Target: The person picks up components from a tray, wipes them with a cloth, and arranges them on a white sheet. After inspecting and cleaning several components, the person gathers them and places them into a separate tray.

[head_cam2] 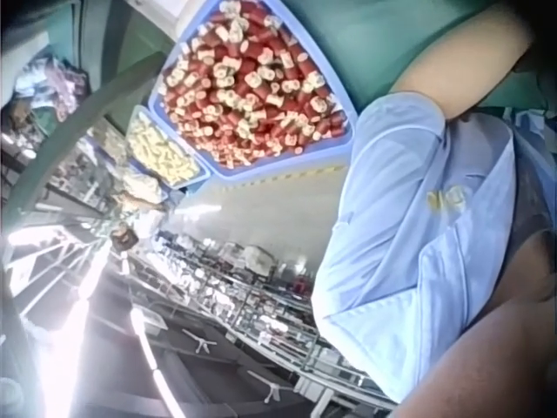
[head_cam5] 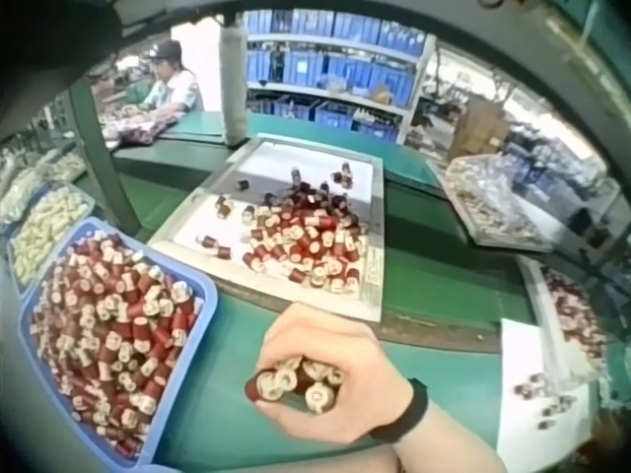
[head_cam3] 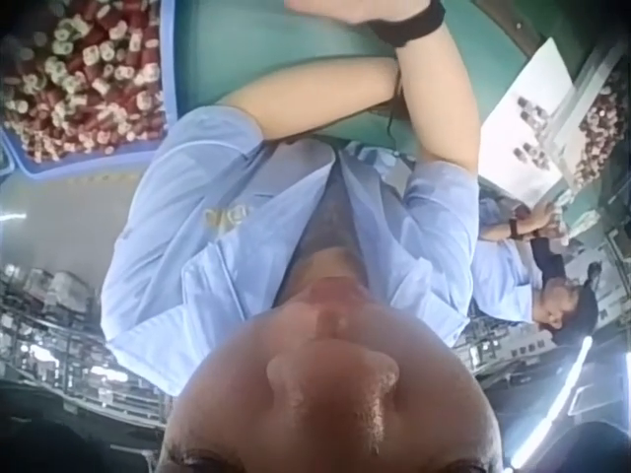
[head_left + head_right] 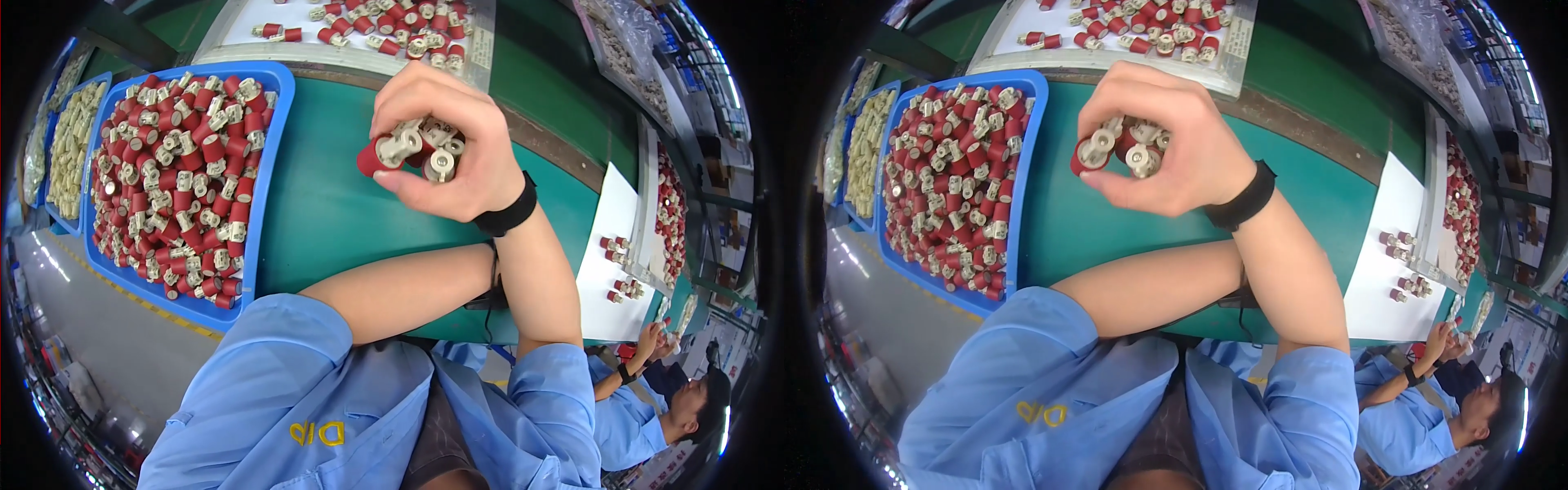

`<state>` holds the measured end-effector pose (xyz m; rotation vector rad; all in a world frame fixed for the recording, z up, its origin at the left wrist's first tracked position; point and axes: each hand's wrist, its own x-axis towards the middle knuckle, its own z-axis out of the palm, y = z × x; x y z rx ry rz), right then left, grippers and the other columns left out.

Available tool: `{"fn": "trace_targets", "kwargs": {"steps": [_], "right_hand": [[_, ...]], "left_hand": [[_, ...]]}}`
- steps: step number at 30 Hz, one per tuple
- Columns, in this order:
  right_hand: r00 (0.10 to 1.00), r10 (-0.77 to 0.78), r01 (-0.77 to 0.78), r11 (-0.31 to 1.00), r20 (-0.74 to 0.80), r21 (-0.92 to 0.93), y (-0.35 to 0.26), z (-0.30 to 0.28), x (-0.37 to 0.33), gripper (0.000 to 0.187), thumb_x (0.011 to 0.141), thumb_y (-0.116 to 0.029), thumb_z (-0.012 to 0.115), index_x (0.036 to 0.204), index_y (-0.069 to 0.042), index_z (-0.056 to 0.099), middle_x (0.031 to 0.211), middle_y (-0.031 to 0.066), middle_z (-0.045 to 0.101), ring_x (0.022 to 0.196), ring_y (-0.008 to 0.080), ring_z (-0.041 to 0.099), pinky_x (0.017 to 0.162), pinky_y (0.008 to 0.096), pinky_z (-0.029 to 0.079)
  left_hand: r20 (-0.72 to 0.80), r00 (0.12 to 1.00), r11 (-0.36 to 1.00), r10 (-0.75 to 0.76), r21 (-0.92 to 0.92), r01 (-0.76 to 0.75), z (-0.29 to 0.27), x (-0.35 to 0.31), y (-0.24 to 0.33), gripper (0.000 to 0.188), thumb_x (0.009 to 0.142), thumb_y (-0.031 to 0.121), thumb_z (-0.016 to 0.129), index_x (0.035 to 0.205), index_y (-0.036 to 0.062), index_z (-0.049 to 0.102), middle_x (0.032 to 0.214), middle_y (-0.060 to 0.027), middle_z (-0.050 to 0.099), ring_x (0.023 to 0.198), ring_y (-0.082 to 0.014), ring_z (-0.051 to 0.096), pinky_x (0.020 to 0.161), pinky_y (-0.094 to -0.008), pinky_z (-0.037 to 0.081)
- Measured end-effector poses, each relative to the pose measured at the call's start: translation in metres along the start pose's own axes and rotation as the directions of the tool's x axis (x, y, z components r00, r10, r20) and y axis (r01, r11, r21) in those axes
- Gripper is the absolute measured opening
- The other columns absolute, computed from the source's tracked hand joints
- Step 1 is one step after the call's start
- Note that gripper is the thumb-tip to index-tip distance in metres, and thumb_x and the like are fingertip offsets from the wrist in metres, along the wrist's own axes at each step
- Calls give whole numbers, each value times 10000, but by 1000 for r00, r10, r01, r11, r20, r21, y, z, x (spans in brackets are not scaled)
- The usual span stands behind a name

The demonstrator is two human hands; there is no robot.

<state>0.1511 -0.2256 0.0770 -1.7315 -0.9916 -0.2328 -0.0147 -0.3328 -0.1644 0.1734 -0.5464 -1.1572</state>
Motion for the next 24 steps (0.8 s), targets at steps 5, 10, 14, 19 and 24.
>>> {"fn": "trace_targets", "kwargs": {"steps": [5, 10, 14, 19, 24], "right_hand": [[986, 74, -72, 997, -149, 20, -19, 19, -1, 493, 629, -56, 810, 1067, -16, 589, 931, 112, 627, 830, 200, 628, 700, 318, 522], [995, 79, -85, 989, -59, -124, -26, 17, -1, 494, 610, -72, 817, 1056, -34, 606, 920, 110, 634, 820, 206, 641, 696, 318, 526], [1000, 16, -14, 976, 5, -217, -26, 14, -1, 591, 568, -78, 823, 1117, -59, 604, 922, 86, 642, 819, 220, 641, 672, 318, 528], [996, -91, 88, 946, 7, -312, -21, 22, 3, 546, 566, -61, 796, 1091, -78, 645, 910, 60, 652, 792, 242, 629, 644, 325, 525], [998, -51, 62, 916, 37, -396, -16, 16, 0, 356, 628, -57, 775, 973, -85, 691, 898, 57, 657, 775, 236, 627, 649, 323, 521]], "left_hand": [[-16, 1000, 989, 24, 149, -21, 6, 2, 10, 291, 1005, 258, 509, 1199, 67, 611, 1240, -117, 625, 1131, -255, 572, 994, -395, 440], [-4, 999, 956, 46, 289, -43, 7, -21, 21, 305, 993, 266, 522, 1214, 73, 607, 1253, -120, 620, 1146, -262, 567, 1000, -397, 436], [31, 998, 917, 53, 394, -61, 16, -29, 26, 318, 984, 272, 533, 1227, 77, 604, 1263, -123, 616, 1158, -268, 563, 1006, -398, 432], [62, 994, 842, 87, 530, -107, 34, 10, 21, 337, 973, 279, 547, 1242, 83, 600, 1276, -126, 611, 1173, -276, 558, 1012, -400, 428], [135, 987, 758, 90, 633, -156, 53, -73, 76, 358, 962, 287, 561, 1258, 89, 596, 1288, -130, 606, 1188, -283, 553, 1019, -402, 424]]}}
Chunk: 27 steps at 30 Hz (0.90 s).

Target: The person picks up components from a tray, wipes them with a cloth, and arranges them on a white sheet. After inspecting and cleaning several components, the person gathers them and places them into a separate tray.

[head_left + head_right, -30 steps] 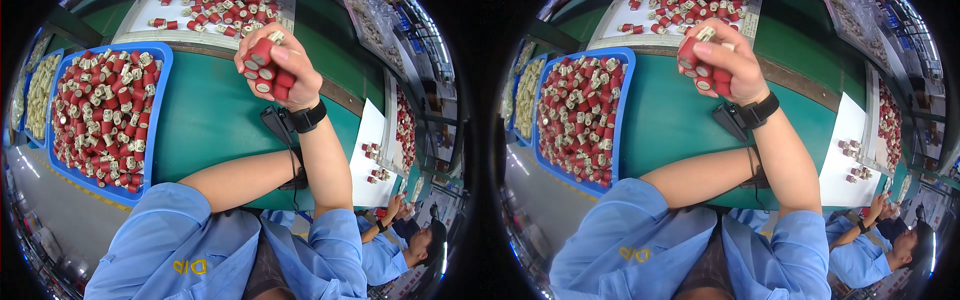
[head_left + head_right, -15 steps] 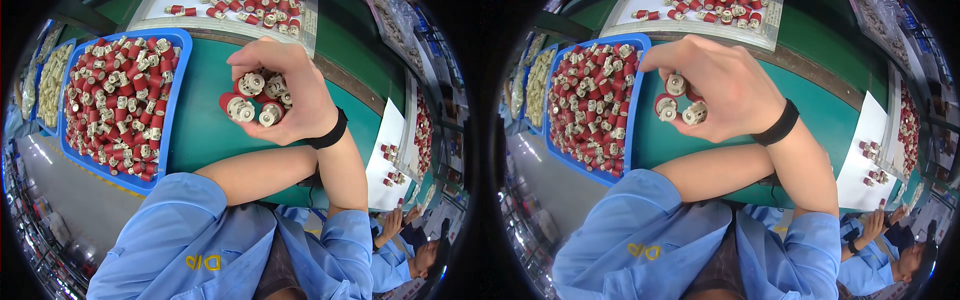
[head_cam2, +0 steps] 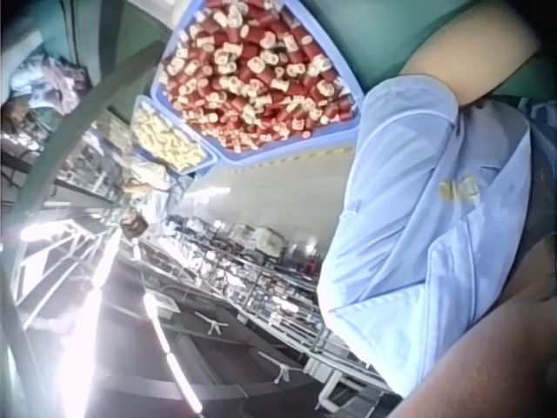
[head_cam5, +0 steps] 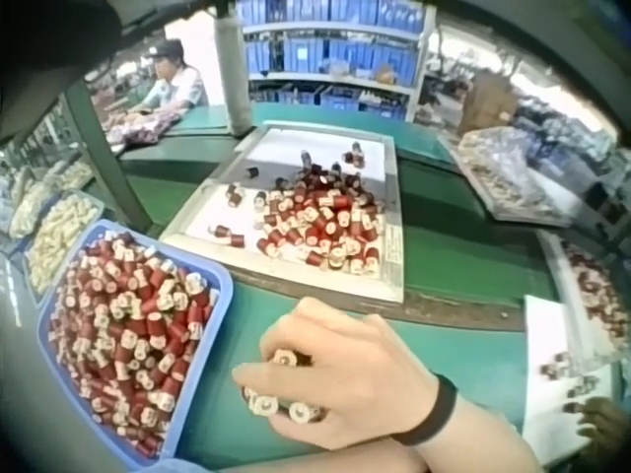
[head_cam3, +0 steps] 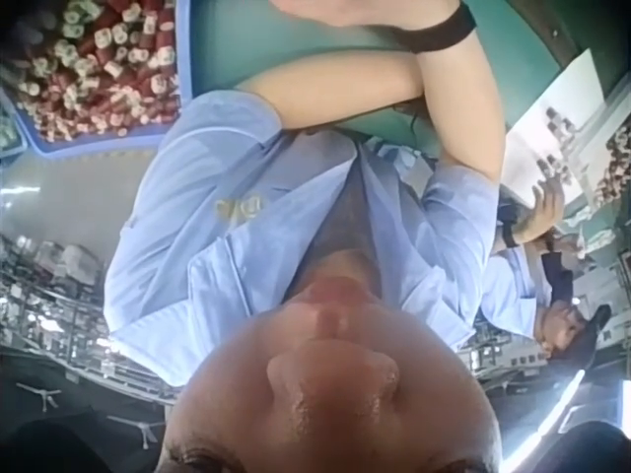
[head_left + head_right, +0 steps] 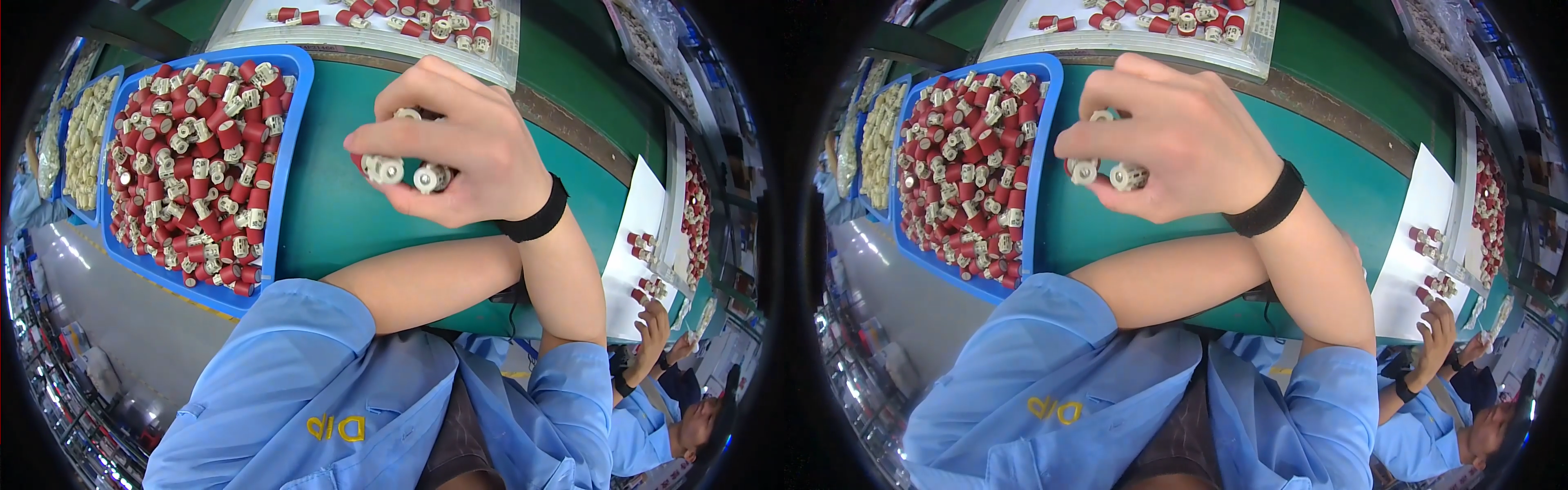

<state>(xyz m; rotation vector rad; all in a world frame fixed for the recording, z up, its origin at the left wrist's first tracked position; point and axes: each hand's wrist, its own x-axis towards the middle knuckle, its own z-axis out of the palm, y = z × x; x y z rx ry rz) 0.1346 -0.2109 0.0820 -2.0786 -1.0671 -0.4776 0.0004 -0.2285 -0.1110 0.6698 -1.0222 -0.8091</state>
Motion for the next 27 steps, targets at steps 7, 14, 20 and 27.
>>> {"fn": "trace_targets", "kwargs": {"steps": [7, 14, 20, 27], "right_hand": [[912, 408, -393, 899, -41, 195, 43, 14, 0, 193, 753, -124, 762, 924, -60, 701, 857, 55, 643, 770, 209, 626, 712, 299, 510], [882, 465, -465, 827, -80, -315, 81, -19, 80, 292, 904, -265, 651, 1064, -21, 651, 1050, 104, 637, 952, 210, 590, 830, 311, 474], [853, 479, -505, 857, -207, -97, 91, -49, 104, 533, 972, -436, 561, 1275, 0, 522, 1258, 218, 553, 1175, 358, 503, 1012, 421, 403], [831, 461, -384, 880, -312, 279, 14, -53, 47, 308, 976, -182, 565, 1229, -7, 582, 1185, 50, 624, 1029, 103, 567, 851, 257, 458]], "left_hand": [[102, 991, 954, 82, 280, -108, 2, 44, 31, 389, 946, 298, 580, 1279, 97, 591, 1306, -134, 599, 1209, -294, 546, 1028, -405, 418], [242, 963, 821, 119, 521, -232, -1, 101, 54, 418, 932, 307, 597, 1298, 104, 586, 1321, -138, 593, 1227, -302, 540, 1036, -407, 413], [172, 985, 905, 24, 414, -95, -1, 93, 62, 481, 854, 314, 702, 1274, 102, 603, 1323, -137, 592, 1228, -303, 537, 1039, -406, 409], [90, 982, 883, 164, 430, -187, 4, 89, 45, 388, 817, 252, 731, 1159, 85, 657, 1192, -134, 662, 1101, -299, 614, 938, -382, 480]]}}
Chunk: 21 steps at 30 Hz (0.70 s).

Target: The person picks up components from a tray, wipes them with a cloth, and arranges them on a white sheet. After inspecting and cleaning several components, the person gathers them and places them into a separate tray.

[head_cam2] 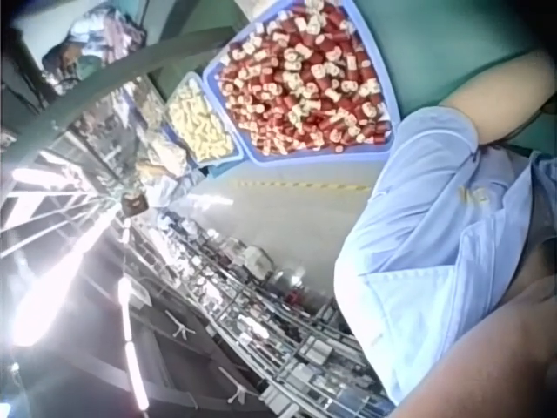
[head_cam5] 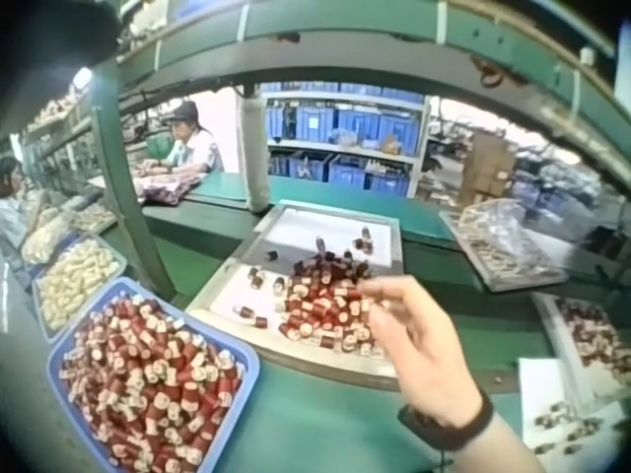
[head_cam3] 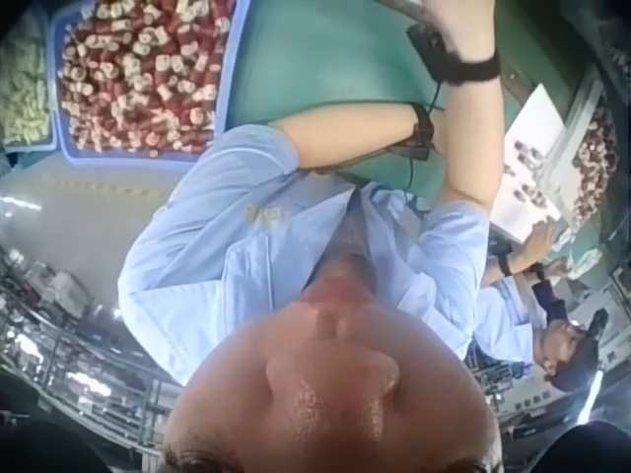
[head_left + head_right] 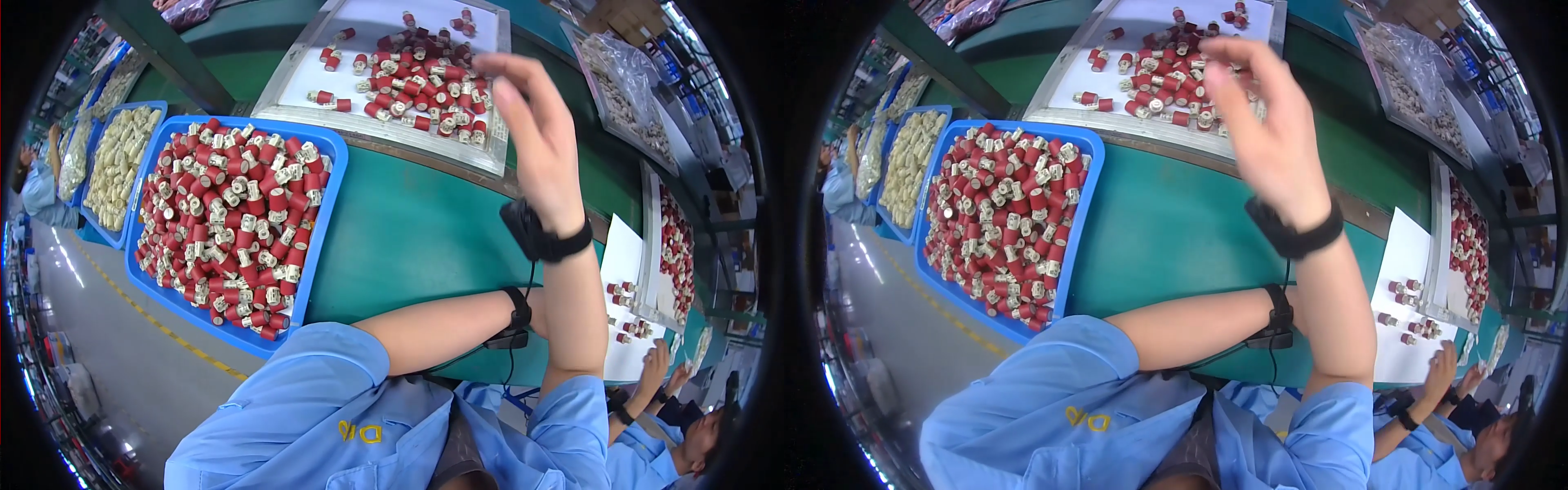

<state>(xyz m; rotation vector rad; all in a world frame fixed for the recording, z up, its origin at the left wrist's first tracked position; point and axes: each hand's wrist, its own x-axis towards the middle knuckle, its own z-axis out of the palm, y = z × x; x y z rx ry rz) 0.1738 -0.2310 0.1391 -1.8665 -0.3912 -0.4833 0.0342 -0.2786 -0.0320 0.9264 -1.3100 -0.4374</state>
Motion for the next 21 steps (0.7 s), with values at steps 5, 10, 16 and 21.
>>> {"fn": "trace_targets", "kwargs": {"steps": [5, 10, 16, 21], "right_hand": [[989, -28, 58, 977, 147, -205, -39, -20, -75, 309, 897, -56, 609, 1196, 22, 592, 1185, 84, 640, 1115, 183, 585, 938, 327, 467], [987, 74, -43, 976, 139, -212, -40, -57, -148, 299, 854, 4, 624, 1151, 26, 606, 1110, 109, 660, 1108, 208, 597, 935, 351, 480], [811, 413, -349, 910, -414, 226, -32, -104, -258, 267, 841, 12, 627, 1108, 26, 618, 1082, 110, 654, 1055, 214, 606, 912, 340, 481], [754, 168, -482, 798, -635, -362, -52, -156, -309, 287, 816, -9, 664, 1100, 3, 621, 1075, 116, 642, 1011, 228, 615, 891, 322, 483]], "left_hand": [[-82, 977, 972, -199, 109, 207, 6, -4, 8, 338, 823, 241, 718, 1111, 73, 666, 1125, -127, 679, 1039, -291, 635, 891, -371, 495], [39, 934, 930, -356, 114, 350, -10, -6, 12, 290, 830, 230, 705, 1064, 61, 675, 1059, -120, 696, 976, -282, 655, 845, -361, 509], [315, 826, 884, -467, 152, 442, -18, 14, 9, 240, 838, 218, 690, 1006, 47, 686, 979, -112, 716, 902, -272, 680, 789, -348, 527], [309, 765, 817, -566, 332, 471, -10, 31, 28, 169, 848, 182, 663, 869, 15, 673, 768, -82, 697, 708, -225, 673, 651, -325, 516]]}}
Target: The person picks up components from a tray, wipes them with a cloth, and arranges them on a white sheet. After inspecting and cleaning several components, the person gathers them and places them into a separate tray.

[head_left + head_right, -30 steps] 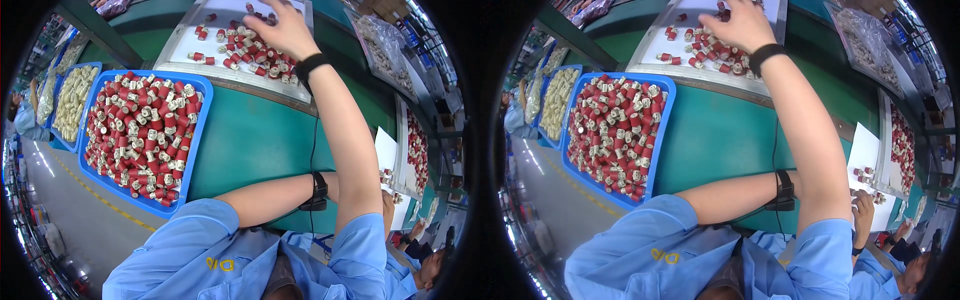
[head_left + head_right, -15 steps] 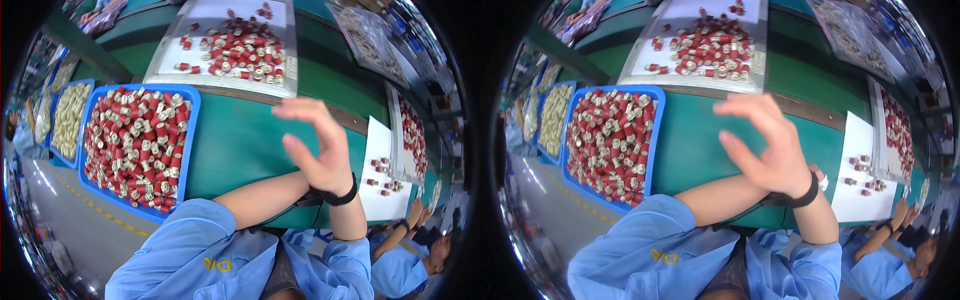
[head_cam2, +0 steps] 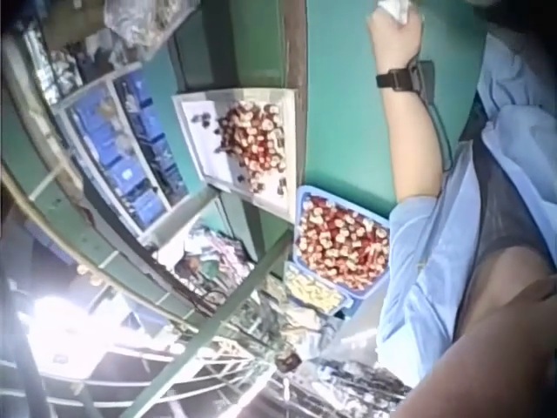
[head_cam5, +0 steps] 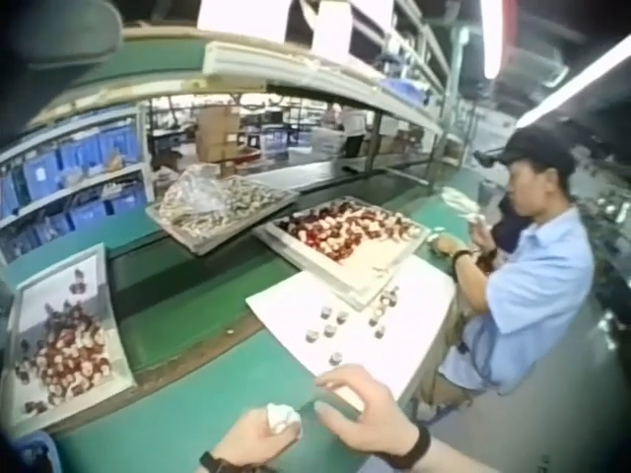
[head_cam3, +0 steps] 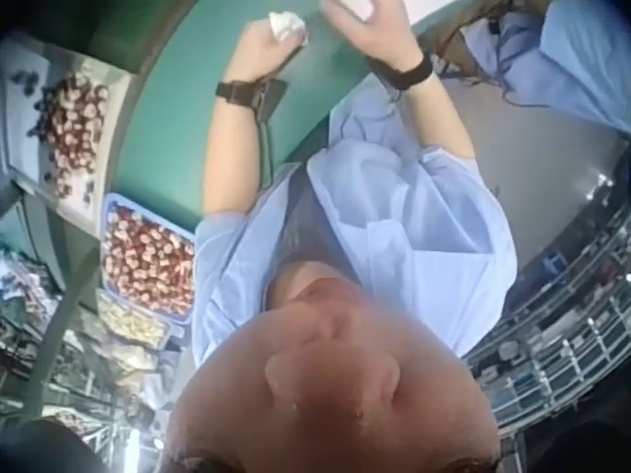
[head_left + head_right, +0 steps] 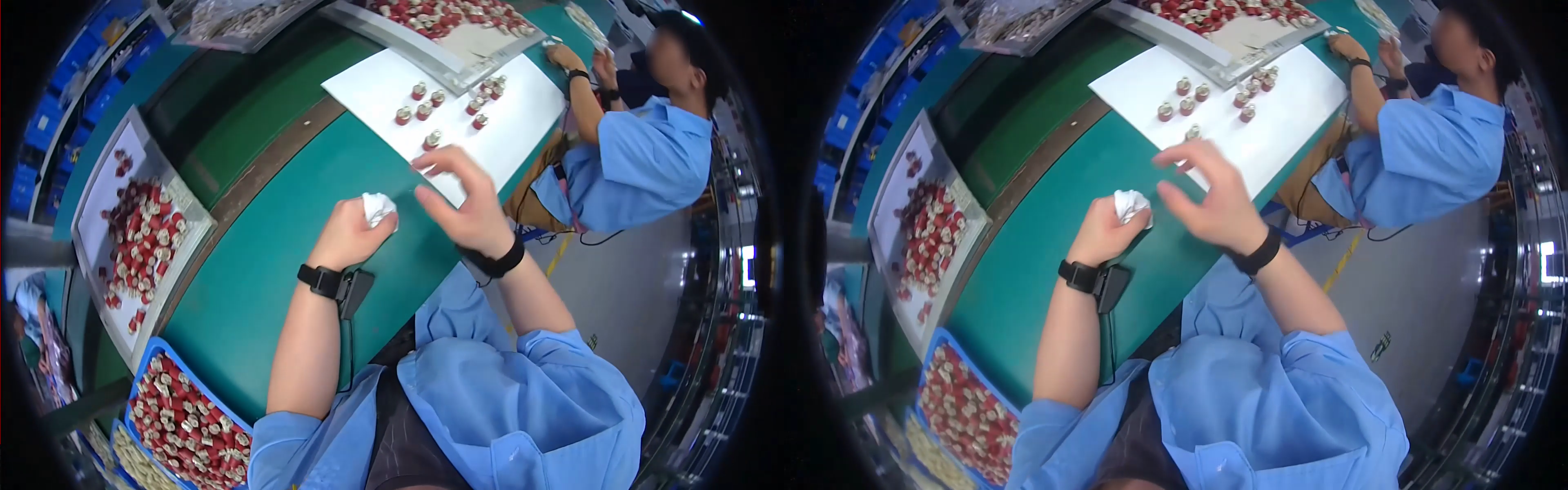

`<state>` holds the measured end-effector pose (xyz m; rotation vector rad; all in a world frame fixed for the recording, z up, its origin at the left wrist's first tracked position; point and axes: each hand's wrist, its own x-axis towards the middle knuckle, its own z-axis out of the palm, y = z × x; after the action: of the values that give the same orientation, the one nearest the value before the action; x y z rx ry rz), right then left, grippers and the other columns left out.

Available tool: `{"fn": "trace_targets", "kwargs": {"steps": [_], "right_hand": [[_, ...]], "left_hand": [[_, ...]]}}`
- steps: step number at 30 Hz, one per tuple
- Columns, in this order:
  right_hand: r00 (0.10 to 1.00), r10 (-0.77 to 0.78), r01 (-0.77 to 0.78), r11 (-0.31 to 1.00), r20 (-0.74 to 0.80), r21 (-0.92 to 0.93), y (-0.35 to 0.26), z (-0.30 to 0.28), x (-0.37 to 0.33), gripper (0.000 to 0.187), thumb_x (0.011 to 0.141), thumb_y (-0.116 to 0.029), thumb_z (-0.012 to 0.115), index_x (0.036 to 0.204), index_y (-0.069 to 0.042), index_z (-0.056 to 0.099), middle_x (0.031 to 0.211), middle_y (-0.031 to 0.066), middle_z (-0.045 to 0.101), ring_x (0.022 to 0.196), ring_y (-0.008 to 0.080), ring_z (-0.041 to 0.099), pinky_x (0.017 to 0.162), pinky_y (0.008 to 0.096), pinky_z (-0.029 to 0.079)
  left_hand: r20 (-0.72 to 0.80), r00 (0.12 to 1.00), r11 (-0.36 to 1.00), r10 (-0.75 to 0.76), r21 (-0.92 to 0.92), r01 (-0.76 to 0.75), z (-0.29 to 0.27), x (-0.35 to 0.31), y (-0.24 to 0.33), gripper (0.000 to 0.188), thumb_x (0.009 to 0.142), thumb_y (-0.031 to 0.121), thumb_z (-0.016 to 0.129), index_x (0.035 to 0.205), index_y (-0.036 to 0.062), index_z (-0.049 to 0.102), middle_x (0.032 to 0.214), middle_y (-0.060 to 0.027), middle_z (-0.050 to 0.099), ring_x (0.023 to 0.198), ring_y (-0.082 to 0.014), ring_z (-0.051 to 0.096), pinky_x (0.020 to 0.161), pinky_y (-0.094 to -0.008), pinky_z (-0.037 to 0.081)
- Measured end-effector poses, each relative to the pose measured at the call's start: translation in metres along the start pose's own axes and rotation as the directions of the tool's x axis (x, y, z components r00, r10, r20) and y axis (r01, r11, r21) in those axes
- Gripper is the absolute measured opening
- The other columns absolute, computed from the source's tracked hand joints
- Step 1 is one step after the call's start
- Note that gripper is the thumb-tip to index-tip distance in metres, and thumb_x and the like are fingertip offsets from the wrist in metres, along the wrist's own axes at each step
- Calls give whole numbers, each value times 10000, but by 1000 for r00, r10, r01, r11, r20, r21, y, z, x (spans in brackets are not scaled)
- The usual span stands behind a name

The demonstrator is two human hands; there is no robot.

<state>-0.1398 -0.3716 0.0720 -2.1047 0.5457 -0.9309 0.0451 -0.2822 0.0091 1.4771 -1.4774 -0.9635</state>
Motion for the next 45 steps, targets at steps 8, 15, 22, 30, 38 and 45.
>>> {"fn": "trace_targets", "kwargs": {"steps": [8, 15, 22, 30, 38, 45], "right_hand": [[990, -84, -28, 679, -115, -734, 88, -100, 29, 723, 678, -227, 795, 1320, -73, 500, 1298, 187, 511, 1204, 355, 487, 1034, 422, 402], [994, -104, 16, 455, -35, -890, 143, -106, 65, 845, 653, -387, 793, 1383, -117, 463, 1346, 235, 467, 1246, 403, 439, 1082, 457, 368], [986, 154, -136, 522, -64, -842, 167, -110, 89, 649, 711, -418, 744, 1226, -75, 545, 1228, 212, 518, 1207, 387, 446, 981, 452, 454], [978, 176, -187, 497, -113, -847, 166, -103, 92, 520, 724, -429, 725, 1077, -76, 581, 1114, 186, 533, 1097, 368, 468, 905, 451, 480], [975, 170, -205, 456, -141, -866, 171, -105, 91, 447, 745, -425, 718, 986, -67, 601, 1079, 175, 540, 1069, 369, 465, 886, 448, 470], [975, 166, -218, 546, -150, -809, 178, -104, 88, 427, 753, -407, 719, 959, -52, 601, 1017, 173, 562, 1044, 352, 489, 877, 422, 466]], "left_hand": [[-49, 998, 996, -25, -85, 20, 3, -6, 0, 160, 876, 156, 675, 827, 7, 646, 717, -31, 646, 660, -93, 563, 625, -283, 465], [-28, 999, 994, -45, -99, 42, 0, -3, 2, 176, 863, 175, 657, 823, 3, 665, 713, -85, 670, 636, -174, 621, 609, -316, 487], [-47, 998, 996, -35, -84, 31, 1, -4, -3, 184, 854, 182, 659, 822, 1, 664, 702, -96, 663, 628, -185, 618, 601, -329, 486], [-32, 999, 996, -41, -86, 38, 0, -3, -5, 200, 846, 206, 661, 831, 6, 669, 709, -111, 666, 633, -202, 628, 606, -343, 491], [-16, 998, 995, -62, -81, 61, -1, -6, 0, 173, 871, 172, 660, 836, 2, 660, 717, -64, 654, 654, -133, 591, 628, -306, 477], [-24, 999, 994, -45, -102, 42, -2, -8, -1, 181, 866, 176, 662, 835, -2, 658, 714, -68, 653, 654, -138, 592, 625, -309, 478]]}}
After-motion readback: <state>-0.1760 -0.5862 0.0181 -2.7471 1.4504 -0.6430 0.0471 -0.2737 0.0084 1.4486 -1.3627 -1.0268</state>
